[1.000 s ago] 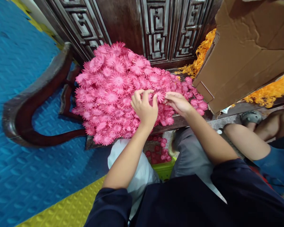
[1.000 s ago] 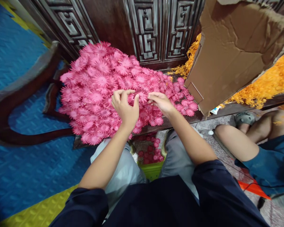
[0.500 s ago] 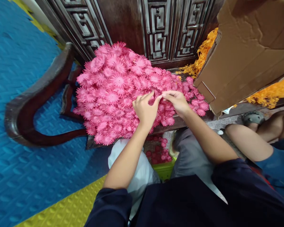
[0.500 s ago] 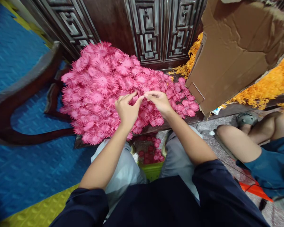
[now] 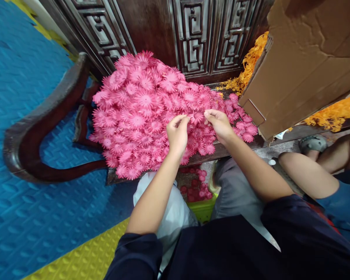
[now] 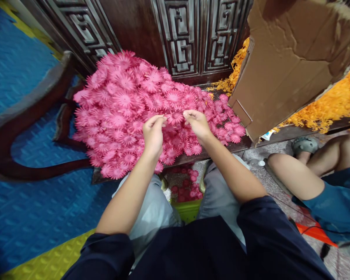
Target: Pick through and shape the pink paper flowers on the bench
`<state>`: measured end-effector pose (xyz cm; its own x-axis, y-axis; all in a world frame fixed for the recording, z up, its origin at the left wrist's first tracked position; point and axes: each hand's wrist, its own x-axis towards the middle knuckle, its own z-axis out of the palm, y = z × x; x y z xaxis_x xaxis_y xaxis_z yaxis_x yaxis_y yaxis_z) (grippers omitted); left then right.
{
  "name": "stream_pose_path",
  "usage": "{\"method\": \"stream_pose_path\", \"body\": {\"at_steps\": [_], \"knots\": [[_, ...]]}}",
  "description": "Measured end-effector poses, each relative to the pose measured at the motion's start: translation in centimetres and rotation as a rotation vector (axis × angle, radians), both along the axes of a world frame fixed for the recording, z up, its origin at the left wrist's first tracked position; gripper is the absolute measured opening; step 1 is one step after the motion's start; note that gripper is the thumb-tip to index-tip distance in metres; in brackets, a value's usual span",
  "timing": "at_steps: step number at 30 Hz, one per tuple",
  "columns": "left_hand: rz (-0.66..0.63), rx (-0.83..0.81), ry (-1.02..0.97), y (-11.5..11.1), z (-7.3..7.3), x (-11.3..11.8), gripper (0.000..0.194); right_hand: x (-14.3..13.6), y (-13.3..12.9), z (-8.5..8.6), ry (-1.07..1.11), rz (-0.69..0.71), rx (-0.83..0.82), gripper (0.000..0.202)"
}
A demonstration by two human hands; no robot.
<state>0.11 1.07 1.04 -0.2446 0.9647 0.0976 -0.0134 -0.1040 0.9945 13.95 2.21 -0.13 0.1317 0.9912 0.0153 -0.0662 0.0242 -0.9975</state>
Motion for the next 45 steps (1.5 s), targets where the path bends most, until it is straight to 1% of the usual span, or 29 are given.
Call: {"method": "stream_pose_path", "body": {"at_steps": [5, 11, 20, 22, 24, 26, 28, 30, 33, 36, 39, 42, 45], "knots": [[0.038, 0.019, 0.033, 0.1, 0.1, -0.1, 0.016, -0.3, -0.1, 0.2, -0.037, 0.030, -0.017, 0.028], [0.061, 0.038, 0.021, 0.1, 0.2, -0.3, 0.015, -0.3, 0.0, 0.4, -0.014, 0.032, 0.000, 0.029], [0.089, 0.045, 0.064, 0.7, 0.0, -0.9, 0.014, -0.5, -0.2, 0.6, -0.046, 0.086, -0.018, 0.031], [0.049, 0.025, 0.064, 0.8, 0.0, -1.0, 0.015, -0.2, -0.1, 0.5, -0.063, 0.113, -0.038, 0.031], [-0.030, -0.007, 0.079, 0.9, -0.1, -0.9, 0.015, 0.1, 0.0, 0.4, -0.076, 0.115, -0.035, 0.033], [-0.103, -0.017, 0.111, 0.7, -0.1, -0.6, 0.015, 0.2, 0.1, 0.3, -0.092, 0.079, 0.010, 0.033], [-0.142, 0.000, 0.148, 0.5, -0.2, -0.3, 0.015, 0.0, 0.0, 0.3, -0.129, 0.029, 0.083, 0.033], [-0.164, 0.030, 0.182, 0.3, -0.3, -0.2, 0.016, -0.4, -0.3, 0.2, -0.188, 0.003, 0.158, 0.031], [-0.170, 0.089, 0.256, 0.2, -0.5, -0.2, 0.017, -0.9, -0.9, 0.1, -0.308, 0.015, 0.250, 0.027], [-0.153, 0.143, 0.331, 0.3, -0.7, -0.5, 0.016, -1.1, -1.2, -0.1, -0.438, 0.064, 0.281, 0.028], [-0.189, 0.158, 0.378, 0.4, -0.9, -0.7, 0.016, -1.2, -1.1, -0.3, -0.506, 0.091, 0.300, 0.028], [-0.257, 0.175, 0.390, 0.4, -0.9, -0.6, 0.015, -1.3, -0.9, -0.3, -0.476, 0.064, 0.307, 0.026], [-0.302, 0.204, 0.359, 0.3, -0.5, -0.7, 0.018, -1.4, -0.6, -0.2, -0.357, 0.074, 0.251, 0.015]]}}
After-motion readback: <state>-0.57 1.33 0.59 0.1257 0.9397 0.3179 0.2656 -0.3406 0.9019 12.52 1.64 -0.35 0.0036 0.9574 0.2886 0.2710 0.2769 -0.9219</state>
